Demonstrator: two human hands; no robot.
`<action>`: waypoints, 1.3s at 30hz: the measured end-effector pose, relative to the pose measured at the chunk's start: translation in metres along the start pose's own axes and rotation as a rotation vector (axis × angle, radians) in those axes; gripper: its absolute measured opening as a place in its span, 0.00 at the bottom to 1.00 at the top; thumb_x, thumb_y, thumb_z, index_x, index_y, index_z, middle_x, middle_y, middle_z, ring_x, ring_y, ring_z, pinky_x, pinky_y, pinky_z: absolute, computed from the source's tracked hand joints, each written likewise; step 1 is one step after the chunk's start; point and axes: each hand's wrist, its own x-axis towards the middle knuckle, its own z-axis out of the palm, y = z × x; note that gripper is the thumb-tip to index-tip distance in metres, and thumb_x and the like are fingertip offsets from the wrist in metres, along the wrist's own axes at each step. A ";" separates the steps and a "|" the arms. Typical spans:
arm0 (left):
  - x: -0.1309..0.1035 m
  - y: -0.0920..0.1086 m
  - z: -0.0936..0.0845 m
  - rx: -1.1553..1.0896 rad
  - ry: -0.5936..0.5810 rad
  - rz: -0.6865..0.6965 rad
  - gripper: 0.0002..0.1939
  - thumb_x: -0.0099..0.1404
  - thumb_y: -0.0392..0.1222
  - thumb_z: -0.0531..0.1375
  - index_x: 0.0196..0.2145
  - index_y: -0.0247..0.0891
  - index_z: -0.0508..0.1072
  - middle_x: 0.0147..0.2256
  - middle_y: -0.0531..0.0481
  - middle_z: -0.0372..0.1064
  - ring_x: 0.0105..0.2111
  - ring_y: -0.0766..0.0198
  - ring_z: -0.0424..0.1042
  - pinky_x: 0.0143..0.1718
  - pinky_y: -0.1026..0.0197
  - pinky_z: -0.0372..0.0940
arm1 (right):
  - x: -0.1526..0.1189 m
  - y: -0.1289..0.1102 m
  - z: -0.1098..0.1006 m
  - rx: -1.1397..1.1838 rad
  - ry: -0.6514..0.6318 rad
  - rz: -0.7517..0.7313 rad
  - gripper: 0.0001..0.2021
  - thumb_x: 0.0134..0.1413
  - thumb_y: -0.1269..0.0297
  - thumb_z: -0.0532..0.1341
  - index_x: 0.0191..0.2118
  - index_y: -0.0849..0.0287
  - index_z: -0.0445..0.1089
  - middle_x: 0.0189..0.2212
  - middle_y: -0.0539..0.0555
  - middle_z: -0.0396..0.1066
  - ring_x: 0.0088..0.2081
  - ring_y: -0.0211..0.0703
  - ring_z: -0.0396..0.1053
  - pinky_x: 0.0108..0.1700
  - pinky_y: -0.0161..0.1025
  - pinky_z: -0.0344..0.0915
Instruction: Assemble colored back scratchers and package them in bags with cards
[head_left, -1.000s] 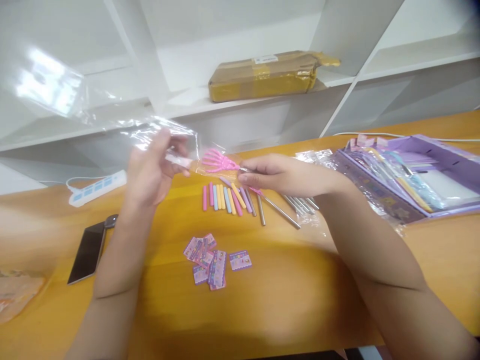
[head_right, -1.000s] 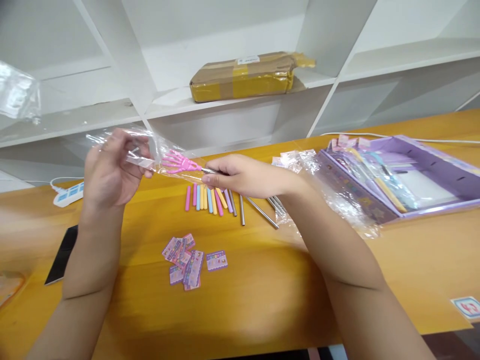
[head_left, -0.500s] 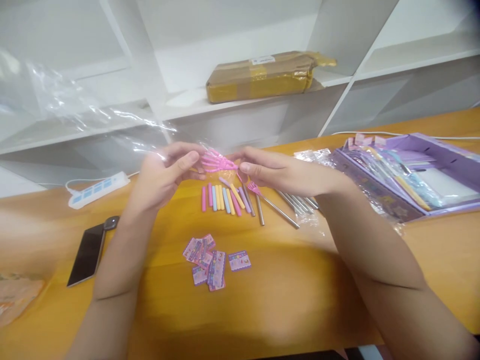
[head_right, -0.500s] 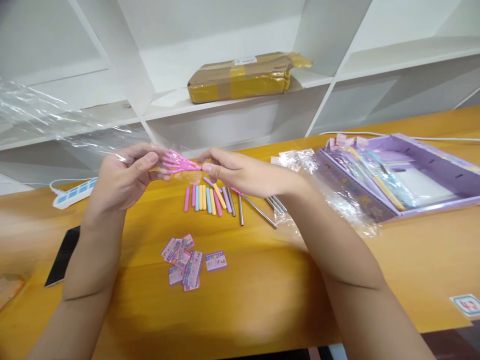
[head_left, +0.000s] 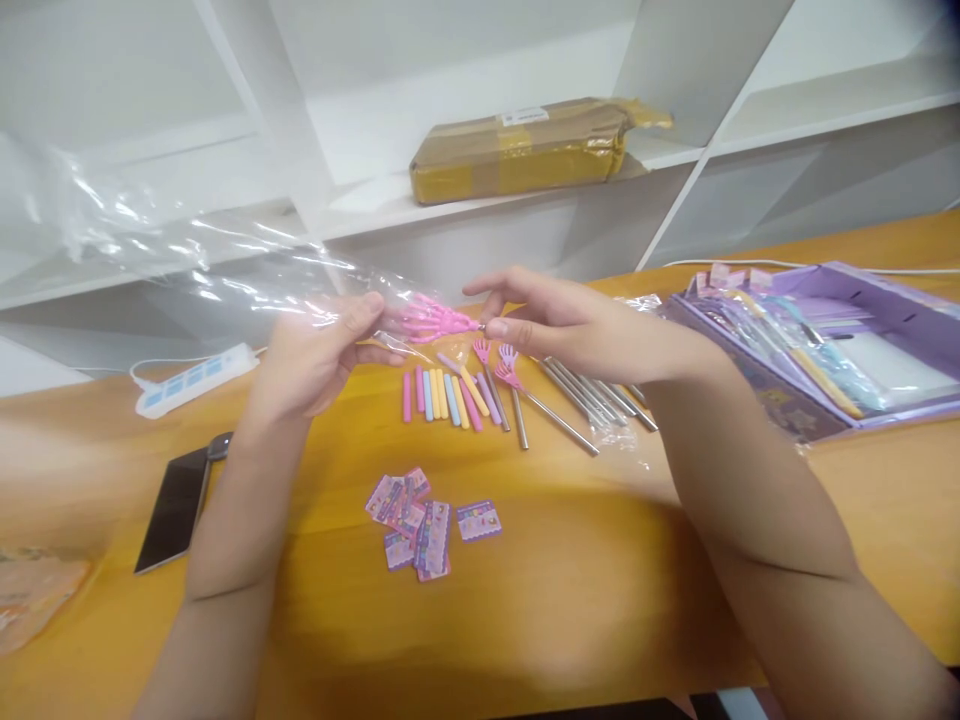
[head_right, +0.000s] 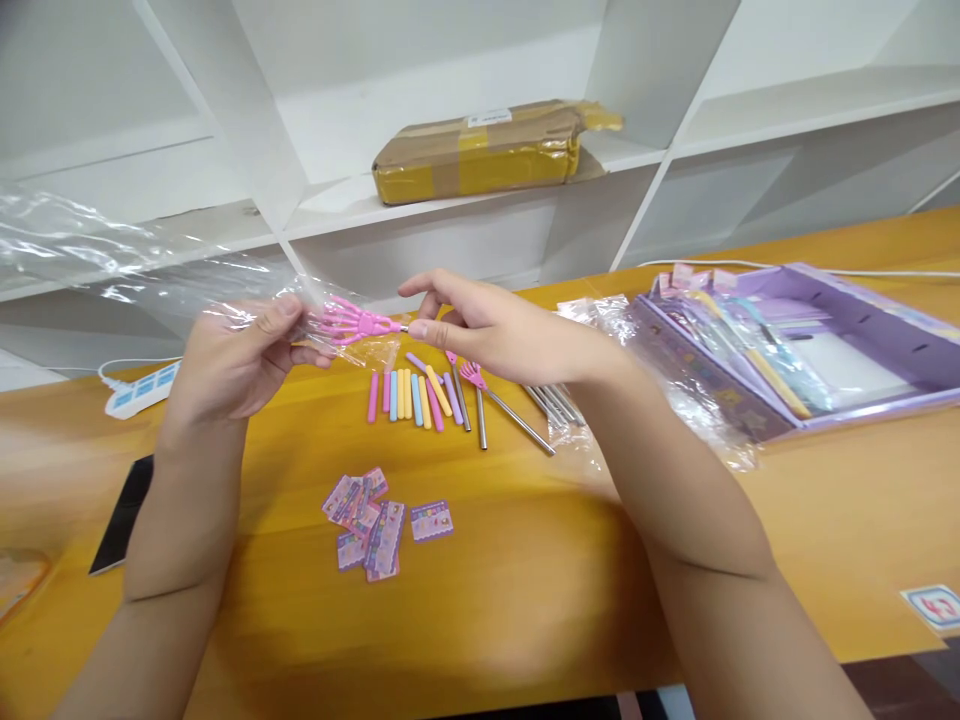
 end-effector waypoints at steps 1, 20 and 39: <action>0.000 0.001 0.000 -0.001 -0.009 -0.006 0.21 0.62 0.57 0.81 0.33 0.36 0.86 0.39 0.41 0.87 0.45 0.47 0.89 0.39 0.55 0.88 | -0.001 -0.001 -0.001 0.012 -0.003 0.007 0.34 0.75 0.36 0.60 0.73 0.54 0.68 0.52 0.59 0.77 0.46 0.48 0.72 0.50 0.45 0.70; 0.002 0.007 -0.004 0.018 0.013 -0.029 0.24 0.57 0.59 0.84 0.34 0.35 0.87 0.39 0.42 0.86 0.35 0.58 0.86 0.33 0.62 0.85 | -0.005 -0.007 -0.011 0.014 -0.131 0.001 0.27 0.79 0.35 0.57 0.39 0.56 0.67 0.34 0.50 0.64 0.38 0.39 0.60 0.43 0.40 0.58; -0.007 -0.016 0.019 -0.012 -0.195 -0.032 0.15 0.66 0.52 0.80 0.41 0.38 0.90 0.42 0.42 0.88 0.42 0.52 0.89 0.43 0.56 0.86 | 0.005 0.002 0.003 0.146 -0.168 0.027 0.27 0.77 0.41 0.61 0.70 0.52 0.68 0.60 0.57 0.74 0.48 0.43 0.72 0.45 0.40 0.71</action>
